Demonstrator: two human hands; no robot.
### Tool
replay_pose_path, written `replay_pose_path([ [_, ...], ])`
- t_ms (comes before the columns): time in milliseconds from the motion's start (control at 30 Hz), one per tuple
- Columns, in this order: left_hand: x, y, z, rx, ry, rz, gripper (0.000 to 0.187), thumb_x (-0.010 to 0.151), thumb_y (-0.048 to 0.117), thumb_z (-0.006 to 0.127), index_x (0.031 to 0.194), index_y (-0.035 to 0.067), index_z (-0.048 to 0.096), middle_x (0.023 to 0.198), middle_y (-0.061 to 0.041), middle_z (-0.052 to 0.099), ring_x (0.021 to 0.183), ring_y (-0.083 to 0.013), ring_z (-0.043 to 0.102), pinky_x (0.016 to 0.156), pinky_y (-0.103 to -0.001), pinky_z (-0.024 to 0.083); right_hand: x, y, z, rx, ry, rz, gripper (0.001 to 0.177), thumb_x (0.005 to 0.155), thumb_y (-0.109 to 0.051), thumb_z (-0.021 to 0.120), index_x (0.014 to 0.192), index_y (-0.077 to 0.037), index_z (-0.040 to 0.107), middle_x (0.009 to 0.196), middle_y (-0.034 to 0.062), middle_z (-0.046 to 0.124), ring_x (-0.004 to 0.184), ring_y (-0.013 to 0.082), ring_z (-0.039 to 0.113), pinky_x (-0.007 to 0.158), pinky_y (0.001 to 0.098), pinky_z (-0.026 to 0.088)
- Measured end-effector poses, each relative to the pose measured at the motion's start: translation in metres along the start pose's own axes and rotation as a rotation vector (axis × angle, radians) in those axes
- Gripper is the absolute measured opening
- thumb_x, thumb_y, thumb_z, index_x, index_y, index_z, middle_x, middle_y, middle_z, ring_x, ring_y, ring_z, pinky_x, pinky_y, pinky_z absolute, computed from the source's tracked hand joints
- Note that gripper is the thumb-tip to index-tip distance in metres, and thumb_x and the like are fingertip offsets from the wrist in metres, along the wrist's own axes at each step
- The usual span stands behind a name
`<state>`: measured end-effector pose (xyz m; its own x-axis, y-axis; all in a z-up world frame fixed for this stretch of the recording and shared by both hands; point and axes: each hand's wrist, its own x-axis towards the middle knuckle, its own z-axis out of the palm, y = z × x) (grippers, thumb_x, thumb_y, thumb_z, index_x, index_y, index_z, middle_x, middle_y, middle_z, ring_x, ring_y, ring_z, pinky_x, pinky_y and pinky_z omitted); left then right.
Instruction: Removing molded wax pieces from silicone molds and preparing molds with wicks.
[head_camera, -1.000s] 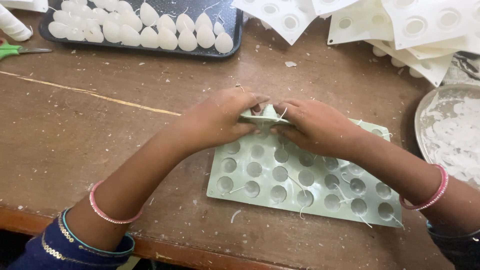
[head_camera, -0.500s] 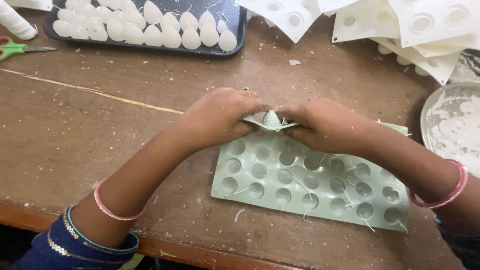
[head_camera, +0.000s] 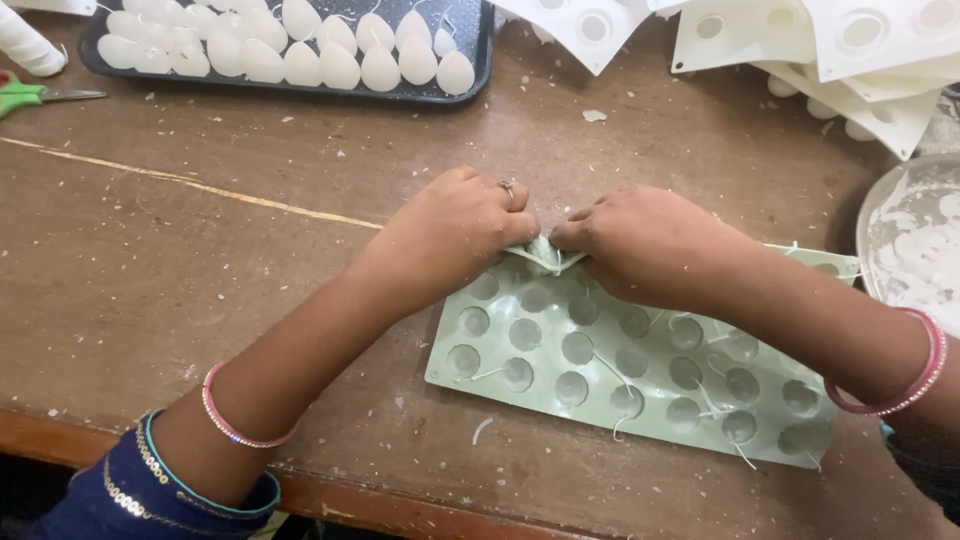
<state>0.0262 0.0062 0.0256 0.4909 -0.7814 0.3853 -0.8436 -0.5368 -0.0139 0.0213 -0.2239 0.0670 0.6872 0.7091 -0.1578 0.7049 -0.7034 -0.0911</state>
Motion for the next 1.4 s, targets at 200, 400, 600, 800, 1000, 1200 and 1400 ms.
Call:
replay_pose_path([
  [200, 0.002, -0.001, -0.009, -0.121, -0.075, -0.035, 0.018, 0.076, 0.018, 0.076, 0.094, 0.015, 0.071, 0.1, -0.005, 0.069, 0.095, -0.026, 0.066, 0.08, -0.043, 0.046, 0.002, -0.001, -0.018, 0.133, -0.113, 0.065, 0.031, 0.085, -0.02, 0.07, 0.116, -0.019, 0.073, 0.095, 0.0107, 0.075, 0.091, 0.0331, 0.071, 0.082, 0.0484, 0.054],
  [400, 0.004, -0.003, -0.007, -0.261, -0.12, -0.099, 0.026, 0.082, 0.019, 0.075, 0.108, 0.014, 0.073, 0.101, -0.008, 0.069, 0.096, -0.0302, 0.066, 0.083, -0.045, 0.049, 0.007, 0.009, -0.023, 0.324, -0.255, 0.147, 0.039, 0.088, -0.027, 0.071, 0.126, -0.023, 0.072, 0.099, 0.0102, 0.078, 0.087, 0.0287, 0.074, 0.081, 0.0433, 0.056],
  [600, 0.006, 0.001, -0.009, -0.563, -0.196, -0.265, 0.032, 0.083, 0.021, 0.075, 0.114, 0.014, 0.073, 0.104, -0.008, 0.071, 0.101, -0.0282, 0.067, 0.086, -0.042, 0.051, 0.011, 0.029, -0.008, 0.551, -0.365, 0.132, 0.039, 0.088, -0.03, 0.07, 0.125, -0.016, 0.073, 0.091, 0.0045, 0.081, 0.081, 0.0155, 0.071, 0.077, 0.0349, 0.056],
  [800, 0.005, 0.001, -0.01, -0.604, -0.185, -0.314, 0.031, 0.085, 0.021, 0.074, 0.115, 0.015, 0.072, 0.106, -0.006, 0.072, 0.1, -0.026, 0.069, 0.086, -0.04, 0.052, 0.013, 0.039, -0.004, 0.817, -0.478, 0.134, 0.032, 0.087, -0.028, 0.07, 0.114, -0.01, 0.076, 0.085, -0.0015, 0.075, 0.076, 0.008, 0.062, 0.07, 0.029, 0.052],
  [1000, 0.005, 0.002, -0.009, -0.605, -0.185, -0.279, 0.025, 0.089, 0.021, 0.07, 0.112, 0.013, 0.073, 0.114, -0.004, 0.072, 0.101, -0.0257, 0.07, 0.087, -0.039, 0.053, 0.017, 0.056, 0.007, 0.964, -0.597, 0.129, 0.029, 0.088, -0.028, 0.07, 0.108, -0.007, 0.077, 0.081, -0.0012, 0.075, 0.071, 0.0069, 0.065, 0.065, 0.0265, 0.054],
  [1200, 0.004, 0.0, -0.007, -0.639, -0.208, -0.301, 0.028, 0.09, 0.022, 0.069, 0.115, 0.013, 0.072, 0.117, -0.004, 0.071, 0.105, -0.026, 0.068, 0.09, -0.039, 0.052, 0.017, 0.061, 0.015, 1.059, -0.637, 0.157, 0.029, 0.088, -0.029, 0.071, 0.102, -0.005, 0.077, 0.078, -0.0004, 0.075, 0.068, 0.0074, 0.068, 0.059, 0.0263, 0.055],
  [1400, 0.002, -0.004, -0.001, -0.677, -0.239, -0.412, 0.033, 0.088, 0.022, 0.07, 0.121, 0.016, 0.07, 0.11, -0.006, 0.069, 0.103, -0.0256, 0.067, 0.087, -0.039, 0.051, 0.019, 0.064, 0.022, 0.994, -0.549, 0.093, 0.029, 0.092, -0.03, 0.072, 0.094, -0.001, 0.077, 0.07, -0.0022, 0.068, 0.061, 0.0068, 0.059, 0.053, 0.0268, 0.047],
])
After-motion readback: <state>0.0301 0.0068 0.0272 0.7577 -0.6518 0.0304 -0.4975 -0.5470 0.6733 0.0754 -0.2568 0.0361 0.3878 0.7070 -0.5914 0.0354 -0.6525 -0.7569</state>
